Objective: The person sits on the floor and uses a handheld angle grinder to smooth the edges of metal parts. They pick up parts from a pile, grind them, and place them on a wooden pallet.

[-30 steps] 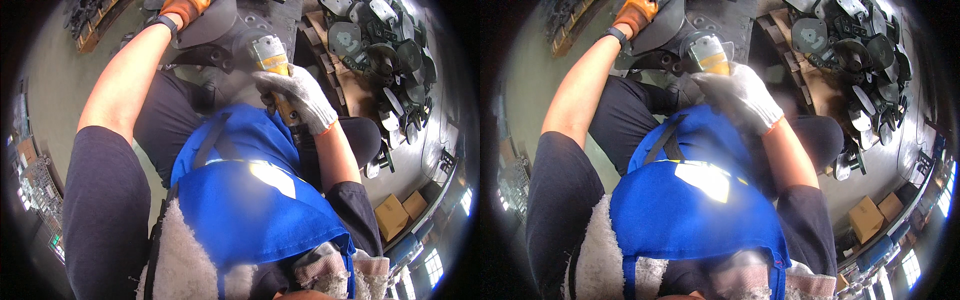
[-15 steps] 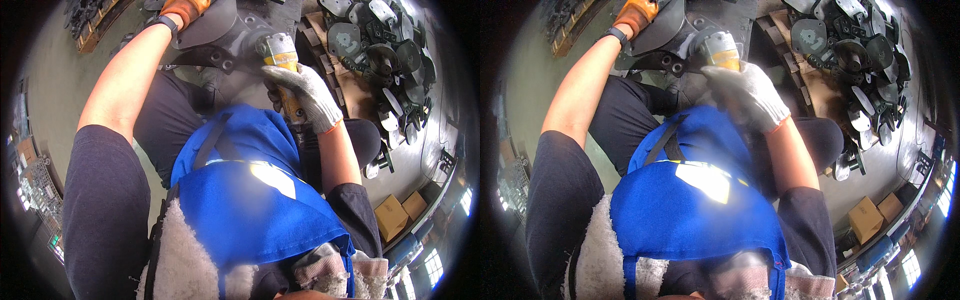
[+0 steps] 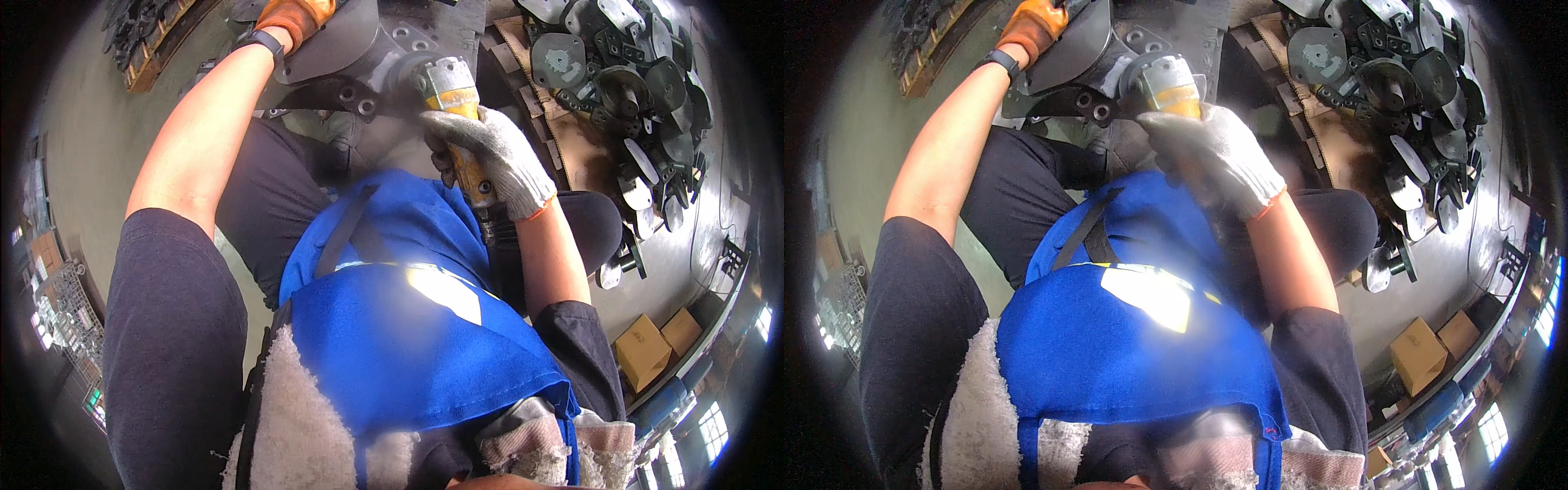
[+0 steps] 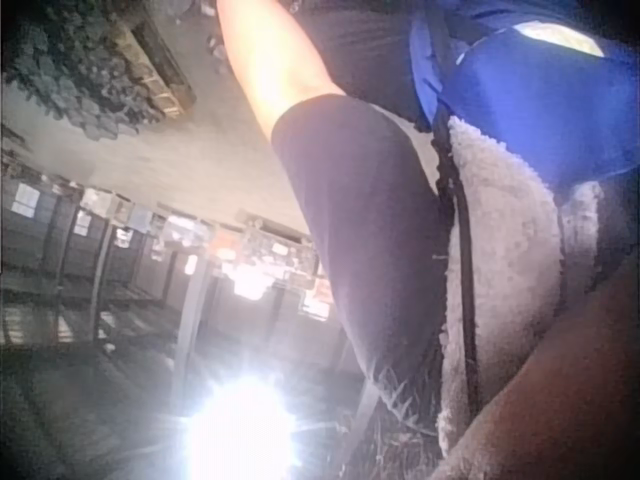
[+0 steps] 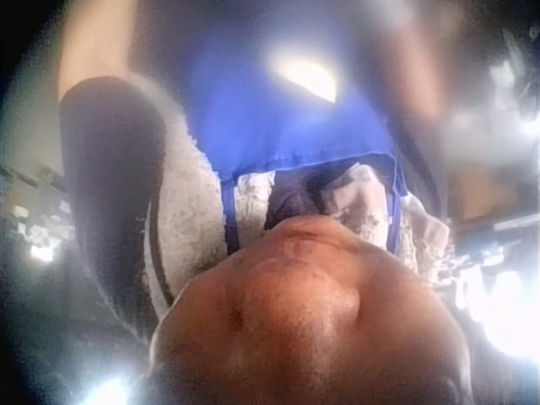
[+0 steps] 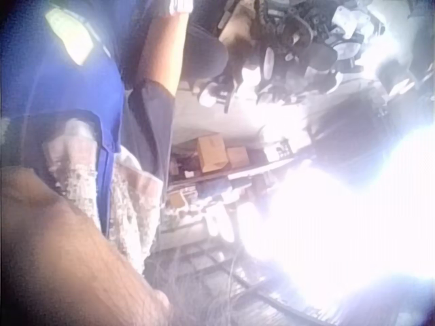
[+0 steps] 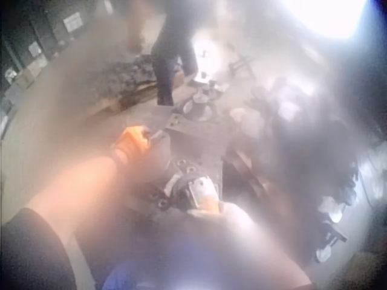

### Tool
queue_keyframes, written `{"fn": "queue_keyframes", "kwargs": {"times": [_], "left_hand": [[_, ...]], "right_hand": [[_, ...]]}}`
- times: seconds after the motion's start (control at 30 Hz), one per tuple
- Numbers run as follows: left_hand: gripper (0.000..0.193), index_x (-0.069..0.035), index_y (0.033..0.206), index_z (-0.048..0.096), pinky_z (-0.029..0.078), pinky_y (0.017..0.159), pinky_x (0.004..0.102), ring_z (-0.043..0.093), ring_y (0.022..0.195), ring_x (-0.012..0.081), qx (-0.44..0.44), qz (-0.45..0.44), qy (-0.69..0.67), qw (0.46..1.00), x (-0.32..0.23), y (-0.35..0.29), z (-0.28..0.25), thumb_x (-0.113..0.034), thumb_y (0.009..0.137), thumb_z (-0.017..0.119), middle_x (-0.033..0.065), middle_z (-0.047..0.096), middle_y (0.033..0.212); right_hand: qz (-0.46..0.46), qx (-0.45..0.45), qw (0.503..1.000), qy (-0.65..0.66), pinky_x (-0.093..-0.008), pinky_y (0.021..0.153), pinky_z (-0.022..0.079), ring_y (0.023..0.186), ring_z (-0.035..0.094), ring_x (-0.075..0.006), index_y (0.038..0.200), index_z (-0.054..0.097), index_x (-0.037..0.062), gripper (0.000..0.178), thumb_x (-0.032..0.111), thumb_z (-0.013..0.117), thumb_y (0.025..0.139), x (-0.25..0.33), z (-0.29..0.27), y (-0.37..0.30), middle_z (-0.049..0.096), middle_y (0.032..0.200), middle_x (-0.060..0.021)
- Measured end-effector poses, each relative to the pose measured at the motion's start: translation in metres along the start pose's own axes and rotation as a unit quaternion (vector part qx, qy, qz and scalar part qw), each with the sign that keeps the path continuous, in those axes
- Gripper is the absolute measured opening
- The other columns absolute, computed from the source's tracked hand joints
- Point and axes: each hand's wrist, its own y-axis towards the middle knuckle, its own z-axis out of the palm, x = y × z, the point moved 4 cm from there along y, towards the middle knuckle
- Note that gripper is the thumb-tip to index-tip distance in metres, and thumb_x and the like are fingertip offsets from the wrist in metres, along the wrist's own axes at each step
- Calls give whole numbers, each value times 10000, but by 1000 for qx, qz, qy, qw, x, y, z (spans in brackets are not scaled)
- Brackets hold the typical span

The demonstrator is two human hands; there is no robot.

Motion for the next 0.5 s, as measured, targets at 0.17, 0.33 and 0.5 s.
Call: {"fn": "queue_keyframes", "kwargs": {"times": [0.17, 0.33, 0.5], "left_hand": [[354, -19, 1122, 742, 556, 938, 445, 699, 1091, 396, -47, 60, 13, 997, 58, 30, 28, -272, 911, 614, 251, 732, 1106], [325, -28, 1124, 743, 561, 927, 448, 702, 1079, 399, -37, 36, 13, 999, 42, 20, 20, -209, 906, 584, 259, 730, 1100], [320, -37, 1127, 745, 561, 944, 444, 702, 1083, 391, -45, 66, 41, 996, 52, 28, 27, -192, 895, 590, 250, 732, 1101]], "right_hand": [[16, -15, 999, -49, -275, 552, 532, 611, 625, -125, 977, 658, 40, 325, 330, 792, 915, -2, -2, -2, 642, 747, -41], [-4, 2, 999, -41, -270, 571, 527, 620, 625, -118, 965, 657, 45, 338, 348, 797, 909, 7, 9, -5, 640, 739, -34], [-10, -12, 997, -78, -260, 581, 522, 618, 622, -118, 958, 655, 44, 332, 339, 797, 910, -7, 0, -10, 640, 740, -32]]}}
